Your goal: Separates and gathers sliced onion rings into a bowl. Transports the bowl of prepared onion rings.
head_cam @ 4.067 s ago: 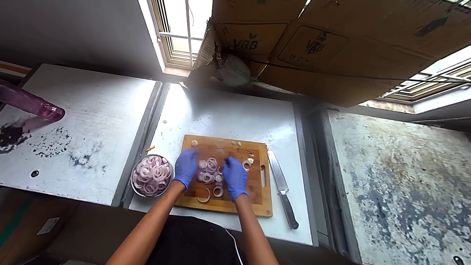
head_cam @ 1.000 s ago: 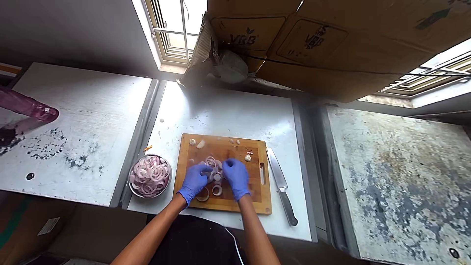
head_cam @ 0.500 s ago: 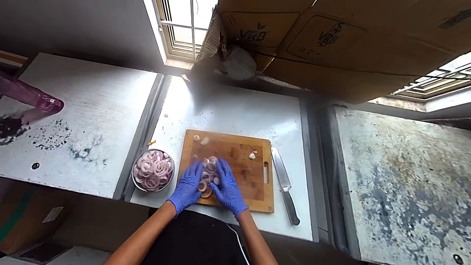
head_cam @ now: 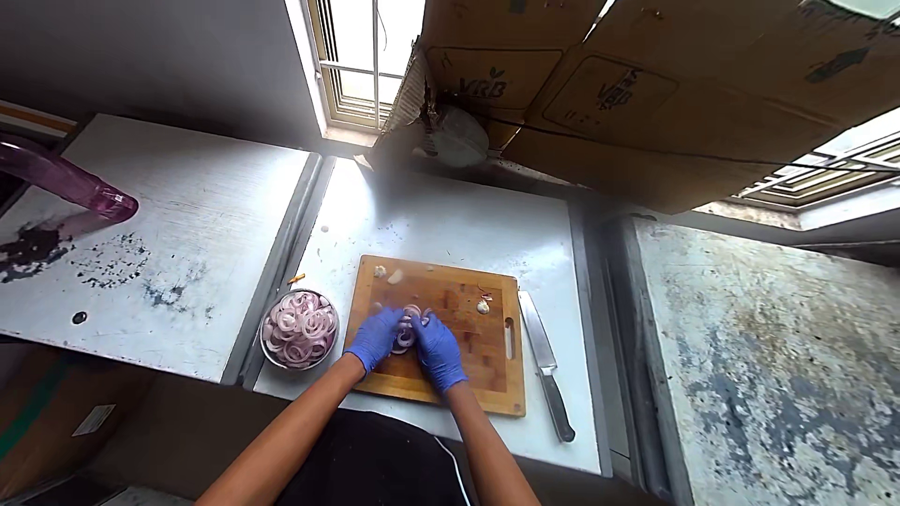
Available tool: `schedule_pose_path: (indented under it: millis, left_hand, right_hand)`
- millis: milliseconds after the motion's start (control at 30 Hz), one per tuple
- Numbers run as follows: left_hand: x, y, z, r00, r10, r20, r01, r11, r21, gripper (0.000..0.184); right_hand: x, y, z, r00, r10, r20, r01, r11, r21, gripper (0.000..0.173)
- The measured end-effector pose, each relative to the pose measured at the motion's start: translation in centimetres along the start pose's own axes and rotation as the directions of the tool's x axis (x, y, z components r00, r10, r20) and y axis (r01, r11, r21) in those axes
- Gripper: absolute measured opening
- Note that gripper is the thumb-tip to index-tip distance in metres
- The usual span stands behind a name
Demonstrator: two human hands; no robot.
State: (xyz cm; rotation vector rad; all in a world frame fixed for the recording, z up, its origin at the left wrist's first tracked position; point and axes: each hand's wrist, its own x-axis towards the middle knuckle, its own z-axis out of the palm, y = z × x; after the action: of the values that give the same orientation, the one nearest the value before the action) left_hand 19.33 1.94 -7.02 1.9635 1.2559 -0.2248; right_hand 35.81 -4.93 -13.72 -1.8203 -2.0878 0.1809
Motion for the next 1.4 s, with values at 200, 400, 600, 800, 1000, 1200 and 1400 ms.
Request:
schedule_pose_path:
  millis: [200, 400, 600, 800, 1000, 1200, 1400]
  left_hand:
    - [0.3, 1.1, -0.2, 0.997, -0.060, -0.053, 0.058, 0.998, -0.038, 0.036]
    - [1.0, 2.1, -0.7, 0.988, -0.146, -0.050, 0.140, 0.984, -0.108, 0.030]
    - [0.8, 3.5, -1.0, 0.996, -0.014, -0.090, -0.003, 0.982, -0.191, 0.032]
    - [-0.1, 1.0, -1.2, 0.977, 0.101, -0.186, -0.164, 0.917, -0.364, 0.055]
    - [-0.4, 0.9, -1.6, 1.000, -0.017, -0.007, 0.016, 0.992, -0.126, 0.071]
    - [0.7, 0.3, 0.6, 0.989, 0.068, -0.129, -0.096, 0.969, -0.226, 0.034]
    - [0.9, 0.7, 0.0, 0.991, 0.079, -0.108, -0.094, 0.984, -0.148, 0.031]
  right_hand:
    - [2.2, -0.9, -2.5, 0.916, 0.206, 0.345, -0.195, 0.979, -0.067, 0.035]
    - [3.4, -1.5, -4.7, 0.848, 0.363, 0.386, -0.420, 0.905, 0.070, 0.026]
    - [4.3, -2.0, -7.5, 0.817, 0.348, 0.460, -0.486, 0.845, 0.225, 0.036]
    - [3.4, -0.6, -9.0, 0.847, 0.380, 0.372, -0.508, 0.786, 0.352, 0.026]
    - [1.7, -2.4, -3.4, 0.937, 0.286, 0.198, -0.296, 0.955, 0.019, 0.094]
    - [2.0, -2.0, 1.0, 0.988, 0.150, -0.032, -0.150, 0.989, 0.014, 0.032]
    - [4.0, -1.1, -2.1, 0.915, 0.390, 0.106, -0.387, 0.921, -0.045, 0.036]
